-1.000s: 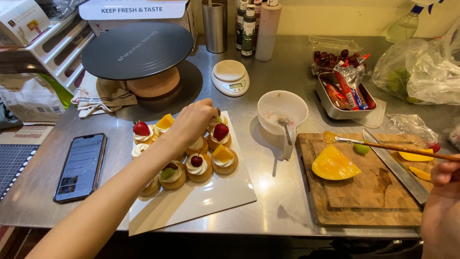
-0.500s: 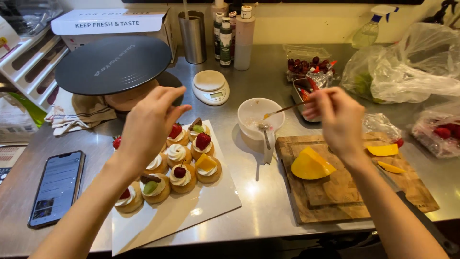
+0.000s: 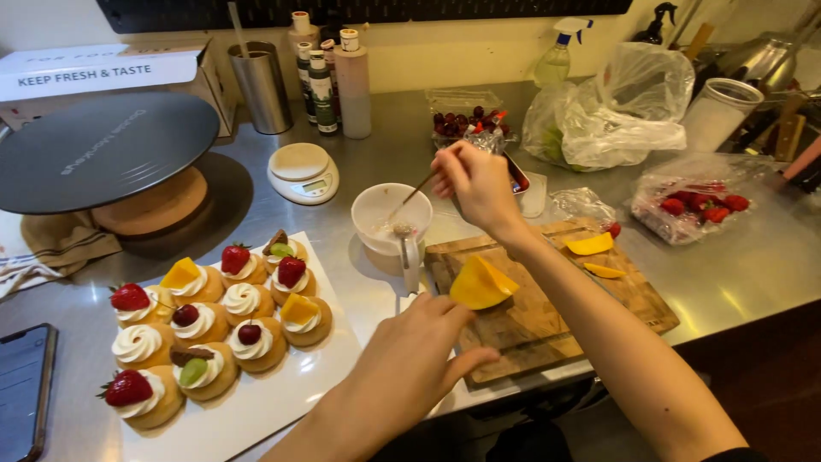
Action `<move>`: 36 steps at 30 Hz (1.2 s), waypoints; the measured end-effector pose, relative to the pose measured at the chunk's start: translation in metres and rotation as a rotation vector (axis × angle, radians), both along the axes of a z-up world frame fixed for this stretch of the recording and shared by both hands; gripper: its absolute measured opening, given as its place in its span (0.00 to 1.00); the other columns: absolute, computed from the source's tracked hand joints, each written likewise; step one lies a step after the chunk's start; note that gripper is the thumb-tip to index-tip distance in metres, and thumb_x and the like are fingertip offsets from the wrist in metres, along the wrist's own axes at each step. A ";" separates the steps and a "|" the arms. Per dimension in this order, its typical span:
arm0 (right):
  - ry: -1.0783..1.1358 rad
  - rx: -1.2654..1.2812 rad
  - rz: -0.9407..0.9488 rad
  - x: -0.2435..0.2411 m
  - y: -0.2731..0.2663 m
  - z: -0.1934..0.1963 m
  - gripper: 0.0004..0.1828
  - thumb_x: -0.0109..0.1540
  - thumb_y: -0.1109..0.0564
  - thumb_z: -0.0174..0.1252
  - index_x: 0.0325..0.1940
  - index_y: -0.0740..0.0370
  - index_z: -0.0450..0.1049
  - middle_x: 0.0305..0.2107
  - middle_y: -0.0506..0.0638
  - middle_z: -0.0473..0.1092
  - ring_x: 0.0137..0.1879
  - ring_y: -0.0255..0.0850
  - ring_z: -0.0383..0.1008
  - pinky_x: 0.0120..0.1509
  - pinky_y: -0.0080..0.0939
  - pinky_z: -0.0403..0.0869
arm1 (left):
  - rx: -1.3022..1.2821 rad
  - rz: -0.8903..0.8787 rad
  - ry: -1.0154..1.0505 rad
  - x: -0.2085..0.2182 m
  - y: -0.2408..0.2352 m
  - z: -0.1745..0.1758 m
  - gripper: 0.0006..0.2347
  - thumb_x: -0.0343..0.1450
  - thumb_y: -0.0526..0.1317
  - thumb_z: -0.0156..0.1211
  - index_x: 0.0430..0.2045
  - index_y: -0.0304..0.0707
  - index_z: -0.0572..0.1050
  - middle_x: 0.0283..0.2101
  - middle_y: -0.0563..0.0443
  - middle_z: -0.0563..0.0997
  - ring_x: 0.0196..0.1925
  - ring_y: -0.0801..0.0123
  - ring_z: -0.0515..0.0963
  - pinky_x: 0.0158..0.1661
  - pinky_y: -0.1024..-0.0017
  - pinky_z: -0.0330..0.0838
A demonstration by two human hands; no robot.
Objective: The person slices a mango and a green grape on a cutting board, then uses a small brush to apply a glaze to the fruit pieces. They place the glazed fruit onto a tray of cupcakes that are already topped with cream and other fruits. The person also handles a container of chocolate bars and places pieces onto the cupcakes.
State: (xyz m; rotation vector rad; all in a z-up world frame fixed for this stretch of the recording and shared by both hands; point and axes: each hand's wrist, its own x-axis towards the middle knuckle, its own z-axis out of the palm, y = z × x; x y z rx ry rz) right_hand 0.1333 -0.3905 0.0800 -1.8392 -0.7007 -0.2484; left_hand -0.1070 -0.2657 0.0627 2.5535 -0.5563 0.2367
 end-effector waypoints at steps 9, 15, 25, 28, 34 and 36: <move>0.071 0.771 -0.335 -0.089 -0.184 0.035 0.18 0.83 0.46 0.50 0.55 0.60 0.77 0.42 0.51 0.82 0.46 0.35 0.86 0.53 0.29 0.87 | 0.084 0.109 0.113 0.261 -0.127 -0.093 0.19 0.74 0.50 0.78 0.49 0.32 0.85 0.50 0.34 0.87 0.54 0.32 0.90 0.50 0.42 0.86; -0.021 0.906 -0.647 -0.145 -0.255 -0.026 0.17 0.85 0.44 0.53 0.55 0.58 0.77 0.40 0.51 0.79 0.45 0.34 0.83 0.53 0.29 0.84 | 0.149 0.204 0.142 0.297 -0.153 -0.132 0.14 0.72 0.37 0.72 0.51 0.32 0.83 0.54 0.29 0.86 0.54 0.30 0.88 0.50 0.39 0.85; -0.021 1.000 -0.601 -0.217 -0.211 -0.051 0.18 0.82 0.39 0.60 0.55 0.55 0.75 0.38 0.49 0.73 0.44 0.34 0.78 0.48 0.28 0.76 | -1.713 0.247 0.795 0.036 -0.045 0.019 0.29 0.68 0.39 0.72 0.68 0.30 0.80 0.64 0.33 0.90 0.50 0.42 0.92 0.51 0.67 0.87; 0.031 0.910 -0.507 -0.236 -0.170 -0.055 0.22 0.82 0.34 0.60 0.54 0.54 0.73 0.41 0.49 0.77 0.40 0.36 0.81 0.42 0.31 0.80 | -1.683 0.461 0.567 -0.032 -0.018 0.009 0.19 0.73 0.29 0.67 0.61 0.19 0.84 0.58 0.23 0.93 0.52 0.31 0.94 0.61 0.54 0.88; -0.139 0.761 -0.264 -0.258 -0.093 -0.067 0.22 0.88 0.39 0.52 0.51 0.58 0.69 0.35 0.59 0.71 0.32 0.42 0.71 0.33 0.32 0.73 | -1.789 0.661 0.416 -0.114 0.044 0.015 0.23 0.75 0.31 0.62 0.66 0.18 0.84 0.68 0.23 0.91 0.56 0.26 0.95 0.64 0.54 0.88; -0.160 0.711 -0.210 -0.270 -0.073 -0.063 0.24 0.87 0.36 0.52 0.50 0.57 0.68 0.32 0.58 0.69 0.30 0.41 0.70 0.33 0.32 0.73 | -1.773 0.631 0.391 -0.131 0.063 0.004 0.24 0.73 0.32 0.65 0.67 0.20 0.84 0.62 0.21 0.93 0.55 0.29 0.96 0.61 0.55 0.89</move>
